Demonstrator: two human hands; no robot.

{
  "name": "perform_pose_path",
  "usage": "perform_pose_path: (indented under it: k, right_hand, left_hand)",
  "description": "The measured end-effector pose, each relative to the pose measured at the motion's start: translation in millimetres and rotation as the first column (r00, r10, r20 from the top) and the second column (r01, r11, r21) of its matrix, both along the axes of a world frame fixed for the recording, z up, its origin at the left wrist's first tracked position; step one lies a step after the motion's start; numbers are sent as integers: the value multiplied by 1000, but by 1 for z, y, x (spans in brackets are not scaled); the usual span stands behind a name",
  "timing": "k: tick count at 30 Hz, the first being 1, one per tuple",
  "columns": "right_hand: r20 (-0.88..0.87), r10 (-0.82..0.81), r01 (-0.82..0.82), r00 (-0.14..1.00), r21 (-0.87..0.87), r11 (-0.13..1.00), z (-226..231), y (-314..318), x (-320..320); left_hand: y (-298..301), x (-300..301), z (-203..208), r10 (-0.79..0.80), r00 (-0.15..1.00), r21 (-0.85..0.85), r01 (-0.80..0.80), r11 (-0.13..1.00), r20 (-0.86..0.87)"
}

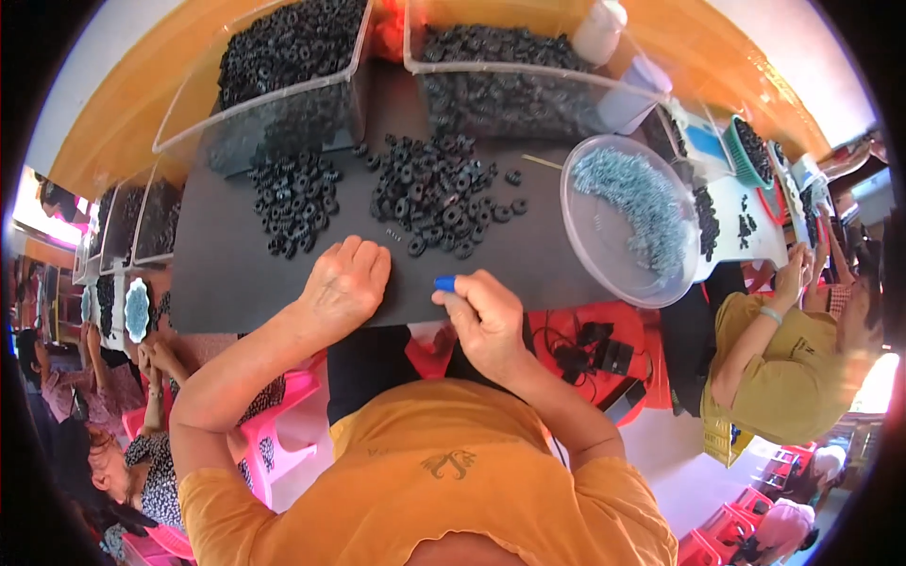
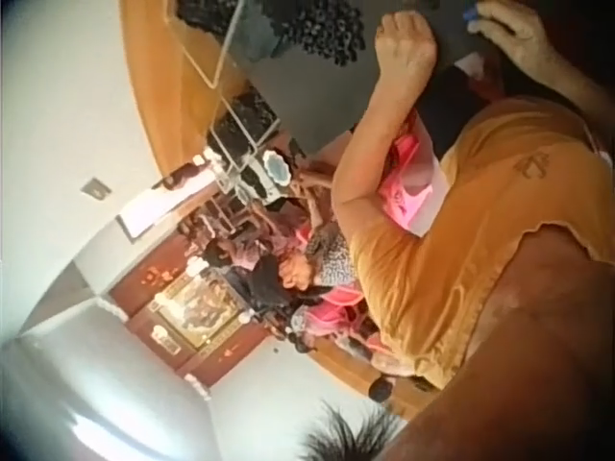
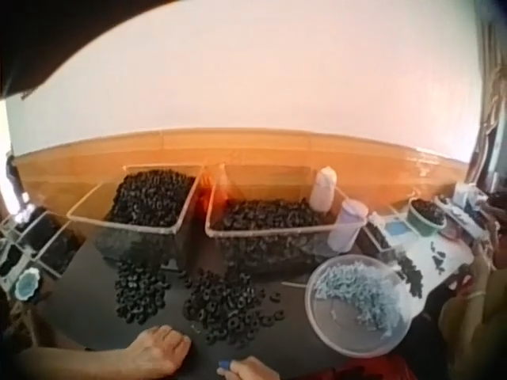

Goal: Manually assembling small plastic parts by inserting blue pins into black rings.

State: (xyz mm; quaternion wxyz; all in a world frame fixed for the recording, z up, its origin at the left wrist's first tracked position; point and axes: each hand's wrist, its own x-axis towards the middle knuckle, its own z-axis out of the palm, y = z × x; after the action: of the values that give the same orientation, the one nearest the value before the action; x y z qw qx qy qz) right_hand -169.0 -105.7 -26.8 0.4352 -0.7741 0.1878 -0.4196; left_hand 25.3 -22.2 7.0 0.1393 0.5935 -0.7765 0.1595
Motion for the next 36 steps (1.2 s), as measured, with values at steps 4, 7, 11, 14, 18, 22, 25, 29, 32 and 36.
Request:
perform_pose_path:
  k: [4,7,11,14,18,22,25,29,32,36]
  right_hand:
    - [20,28,-28,999,25,999,-2,-3,-1]
    - [43,12,-11,999,-27,1000,-3,-3,1]
    - [18,33,-33,999,-5,999,1,-4,4]
    - [27,30,-31,999,60,998,1,-6,3]
    - [50,39,-45,998,121,992,-2,-6,2]
    - [52,39,-43,998,81,996,3,-6,2]
    - [67,27,-29,997,24,999,0,-5,3]
    - [43,13,-14,999,32,999,-1,-3,3]
    - [15,20,-21,1000,36,999,-3,-2,2]
    - [3,8,-8,1000,21,1000,-1,0,3]
  left_hand:
    - [-31,16,30,-28,966,6,30,1000,-256]
    - [-94,22,76,-147,933,-228,73,971,-330]
    - [-174,36,112,-2,990,-363,-50,930,-142]
    - [-177,24,127,-68,992,-366,24,930,-107]
    - [-140,31,83,-90,988,-478,18,878,-127]
    - [-75,34,52,-2,941,-227,-79,971,-338]
    - [-43,40,26,143,912,-103,-196,975,-384]
    - [-35,33,9,164,894,-46,-201,978,-418]
    - [-35,33,0,216,918,-15,-234,972,-331]
    - [-34,37,-8,238,912,-27,-261,965,-333]
